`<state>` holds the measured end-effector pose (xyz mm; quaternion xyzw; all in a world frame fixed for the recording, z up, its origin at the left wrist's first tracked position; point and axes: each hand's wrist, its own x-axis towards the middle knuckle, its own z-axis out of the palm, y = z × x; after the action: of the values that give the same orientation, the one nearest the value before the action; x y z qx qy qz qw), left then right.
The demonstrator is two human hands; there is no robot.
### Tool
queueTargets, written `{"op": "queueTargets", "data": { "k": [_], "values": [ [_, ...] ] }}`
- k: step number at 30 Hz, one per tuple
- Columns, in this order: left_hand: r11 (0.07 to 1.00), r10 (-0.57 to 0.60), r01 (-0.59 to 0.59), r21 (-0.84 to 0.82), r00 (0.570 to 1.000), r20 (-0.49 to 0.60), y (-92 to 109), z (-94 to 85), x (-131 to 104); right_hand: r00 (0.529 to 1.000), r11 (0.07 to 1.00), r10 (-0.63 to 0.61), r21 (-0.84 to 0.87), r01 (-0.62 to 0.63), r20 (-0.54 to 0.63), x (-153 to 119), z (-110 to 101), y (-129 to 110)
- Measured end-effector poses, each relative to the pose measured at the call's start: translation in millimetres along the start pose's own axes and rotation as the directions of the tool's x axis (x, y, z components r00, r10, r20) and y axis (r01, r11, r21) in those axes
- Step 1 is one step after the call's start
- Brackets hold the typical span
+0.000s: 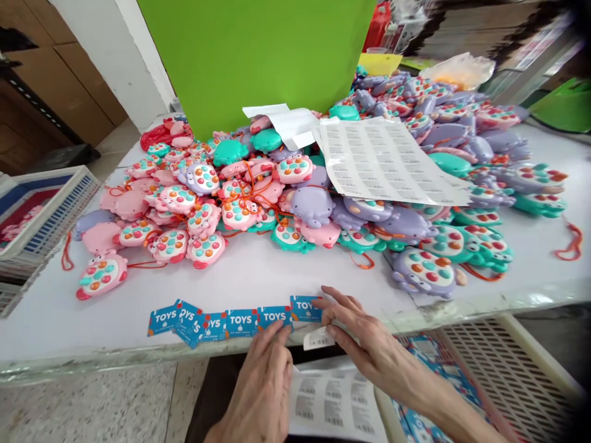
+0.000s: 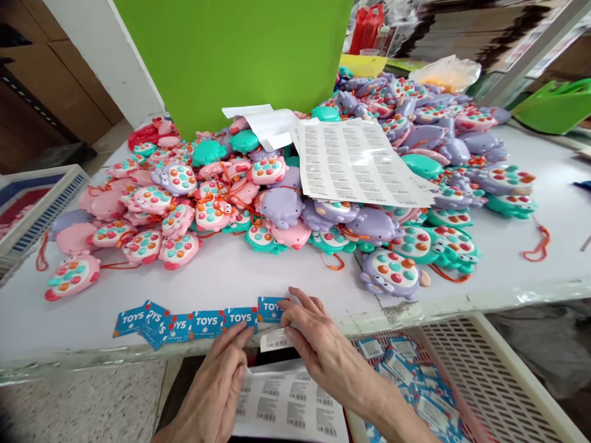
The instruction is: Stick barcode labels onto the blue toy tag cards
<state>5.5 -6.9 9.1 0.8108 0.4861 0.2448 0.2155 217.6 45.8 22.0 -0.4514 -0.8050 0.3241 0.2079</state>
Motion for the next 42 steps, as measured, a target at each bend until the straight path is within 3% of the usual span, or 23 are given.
{"op": "queueTargets", "data": {
  "k": [6, 10, 15, 21, 27, 42],
  "values": [
    [0.986, 0.013, -0.018, 0.167, 0.999, 0.031, -7, 0.9, 0, 0.998, 1.000, -0.024, -0.003, 0.024, 0.051, -6, -8, 12],
    [0.995, 0.047, -0.051, 0.088, 0.998, 0.041, -3, 4.0, 3, 0.994, 0.994, 0.091, 0.073, -0.087, -0.053, -1, -16, 9],
    [0.995, 0.094, -0.094, -0.016, 0.995, 0.037, 1, 2.2, 14, 0.965, 0.972, 0.198, 0.159, -0.171, -0.174, 15, -8, 6],
    [0.989, 0.145, -0.146, 0.006, 0.987, 0.067, -2, -9.6, 19, 0.976, 0.982, 0.174, 0.101, -0.162, -0.129, 27, -3, 9],
    [0.966, 0.258, -0.259, 0.004, 0.964, 0.059, -11, -4.5, 22, 0.988, 0.993, 0.119, -0.003, -0.120, -0.095, 30, -8, 14],
    [0.950, 0.305, -0.307, 0.048, 0.951, 0.046, -17, -1.1, 23, 0.994, 0.992, 0.077, -0.098, -0.084, -0.075, 33, -7, 13]
  ]
}}
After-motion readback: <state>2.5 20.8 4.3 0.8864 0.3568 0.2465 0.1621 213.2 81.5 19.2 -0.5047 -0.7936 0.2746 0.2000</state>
